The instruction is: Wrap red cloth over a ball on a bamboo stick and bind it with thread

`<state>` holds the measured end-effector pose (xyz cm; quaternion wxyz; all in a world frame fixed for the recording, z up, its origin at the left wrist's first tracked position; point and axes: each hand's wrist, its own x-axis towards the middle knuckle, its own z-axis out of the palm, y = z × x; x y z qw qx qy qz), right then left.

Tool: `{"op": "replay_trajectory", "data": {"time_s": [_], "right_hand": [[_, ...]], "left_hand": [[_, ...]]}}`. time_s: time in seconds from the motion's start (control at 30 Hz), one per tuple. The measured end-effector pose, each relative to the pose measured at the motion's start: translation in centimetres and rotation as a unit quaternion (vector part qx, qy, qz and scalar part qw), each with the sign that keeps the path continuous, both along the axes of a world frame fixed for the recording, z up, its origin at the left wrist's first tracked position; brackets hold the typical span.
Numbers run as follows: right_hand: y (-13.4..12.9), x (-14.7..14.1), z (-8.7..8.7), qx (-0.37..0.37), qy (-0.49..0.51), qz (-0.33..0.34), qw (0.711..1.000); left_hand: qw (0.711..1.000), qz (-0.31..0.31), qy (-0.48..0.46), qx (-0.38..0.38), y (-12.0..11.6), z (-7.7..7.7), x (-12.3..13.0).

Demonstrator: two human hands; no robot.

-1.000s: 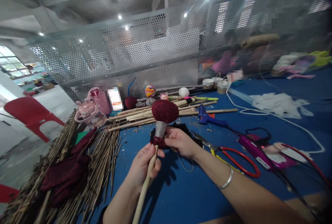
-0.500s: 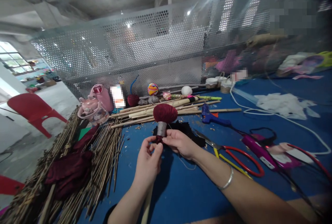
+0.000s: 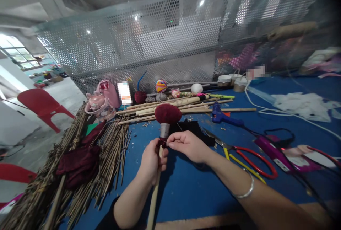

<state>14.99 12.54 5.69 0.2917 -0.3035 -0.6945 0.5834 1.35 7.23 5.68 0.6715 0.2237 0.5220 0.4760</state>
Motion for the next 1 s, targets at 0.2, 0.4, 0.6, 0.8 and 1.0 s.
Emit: {"op": "replay_trajectory", "data": {"time_s": [0.2, 0.4, 0.6, 0.8, 1.0], "right_hand": [[-0.6, 0.6, 1.1, -0.002, 0.032, 0.006, 0.999], [-0.1, 0.5, 0.8, -0.014, 0.084, -0.032, 0.996], [0.5, 0.4, -0.1, -0.109, 0.094, -0.033, 0.989], [0.5, 0.1, -0.5, -0.074, 0.076, 0.022, 0.994], [0.7, 0.1, -0.7, -0.084, 0.060, 0.024, 0.994]], "left_hand": [[0.999, -0.020, -0.025, -0.039, -0.3, 0.5, 0.8], [0.999, -0.028, 0.007, -0.032, -0.7, -0.1, 1.7], [1.000, -0.011, -0.019, -0.016, -0.7, 0.3, 1.2], [1.000, -0.005, -0.008, 0.016, -0.7, 0.4, 0.5], [0.993, -0.017, 0.065, 0.093, -0.9, 0.2, 0.8]]}}
